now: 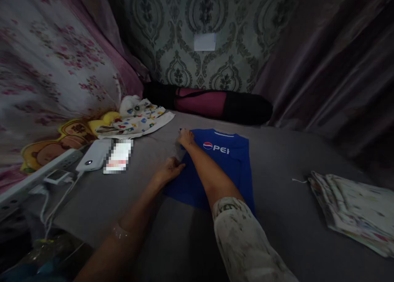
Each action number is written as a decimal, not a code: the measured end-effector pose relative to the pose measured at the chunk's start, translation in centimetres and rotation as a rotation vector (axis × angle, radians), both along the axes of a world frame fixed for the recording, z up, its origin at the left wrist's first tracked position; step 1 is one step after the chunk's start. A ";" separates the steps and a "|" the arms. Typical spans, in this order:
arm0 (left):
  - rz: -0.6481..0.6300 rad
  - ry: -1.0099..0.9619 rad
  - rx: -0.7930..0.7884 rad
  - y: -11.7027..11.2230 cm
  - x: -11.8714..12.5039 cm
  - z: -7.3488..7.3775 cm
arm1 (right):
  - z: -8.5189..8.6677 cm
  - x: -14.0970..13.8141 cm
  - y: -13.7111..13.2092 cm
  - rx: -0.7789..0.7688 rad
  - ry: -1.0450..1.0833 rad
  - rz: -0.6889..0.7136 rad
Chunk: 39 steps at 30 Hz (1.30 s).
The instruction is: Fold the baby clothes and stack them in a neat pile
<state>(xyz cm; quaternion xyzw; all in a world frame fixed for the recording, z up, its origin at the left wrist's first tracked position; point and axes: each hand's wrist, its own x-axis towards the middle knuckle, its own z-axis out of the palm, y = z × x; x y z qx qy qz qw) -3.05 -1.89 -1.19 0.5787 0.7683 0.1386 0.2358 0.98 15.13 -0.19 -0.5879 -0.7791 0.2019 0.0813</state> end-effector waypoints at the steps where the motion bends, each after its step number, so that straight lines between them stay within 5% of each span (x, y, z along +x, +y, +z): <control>1: -0.003 -0.010 0.000 0.1 -0.1 -0.1 | 0.0 0.3 0.1 -0.002 0.035 -0.018; 9: -0.097 -0.057 -0.030 0.1 -0.6 1.1 | 0.0 4.4 1.2 -0.207 0.813 -0.370; 17: -0.137 -0.127 -0.023 -0.7 -0.5 1.4 | 0.5 9.0 0.1 -0.274 0.983 -0.391; 31: -0.049 -0.570 0.050 -1.5 3.5 1.2 | 0.1 14.5 -0.2 -0.280 1.095 -0.489; 39: -0.203 -0.592 0.027 -1.6 4.2 0.4 | -1.0 16.0 -0.7 -0.268 1.009 -0.485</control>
